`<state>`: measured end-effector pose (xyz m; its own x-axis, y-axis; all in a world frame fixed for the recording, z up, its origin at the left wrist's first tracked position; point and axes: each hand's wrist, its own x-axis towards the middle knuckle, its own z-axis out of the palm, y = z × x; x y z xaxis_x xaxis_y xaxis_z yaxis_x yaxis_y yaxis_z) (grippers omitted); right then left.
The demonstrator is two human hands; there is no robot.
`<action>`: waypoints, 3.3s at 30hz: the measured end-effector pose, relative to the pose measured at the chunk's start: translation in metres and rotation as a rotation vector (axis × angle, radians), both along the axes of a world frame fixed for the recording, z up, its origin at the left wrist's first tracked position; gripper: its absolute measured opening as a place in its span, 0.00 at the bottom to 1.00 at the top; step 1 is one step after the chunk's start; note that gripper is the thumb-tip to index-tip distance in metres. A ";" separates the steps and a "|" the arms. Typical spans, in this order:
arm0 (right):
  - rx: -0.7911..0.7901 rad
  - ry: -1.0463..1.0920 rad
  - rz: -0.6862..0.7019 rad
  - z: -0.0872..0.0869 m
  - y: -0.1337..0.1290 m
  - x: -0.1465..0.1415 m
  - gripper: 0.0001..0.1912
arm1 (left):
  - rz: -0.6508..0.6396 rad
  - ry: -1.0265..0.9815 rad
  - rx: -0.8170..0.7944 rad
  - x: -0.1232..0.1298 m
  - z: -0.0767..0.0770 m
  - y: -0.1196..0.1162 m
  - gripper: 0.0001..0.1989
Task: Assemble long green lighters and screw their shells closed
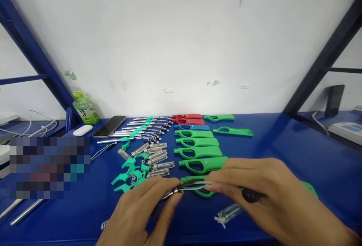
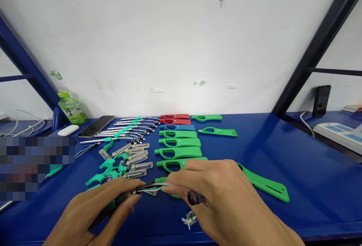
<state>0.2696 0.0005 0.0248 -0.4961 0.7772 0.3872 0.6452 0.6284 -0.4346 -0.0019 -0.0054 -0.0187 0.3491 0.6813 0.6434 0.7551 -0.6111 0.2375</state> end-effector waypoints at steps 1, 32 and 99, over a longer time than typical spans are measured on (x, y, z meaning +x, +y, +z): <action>-0.019 0.002 0.006 0.000 0.000 0.001 0.12 | -0.006 0.010 -0.002 0.001 0.001 0.000 0.12; -0.187 -0.007 0.065 0.001 0.008 -0.001 0.13 | -0.136 0.087 0.024 0.015 0.009 0.001 0.14; -0.045 -0.142 0.130 -0.004 0.012 -0.001 0.11 | -0.268 0.018 -0.120 0.013 0.006 0.006 0.11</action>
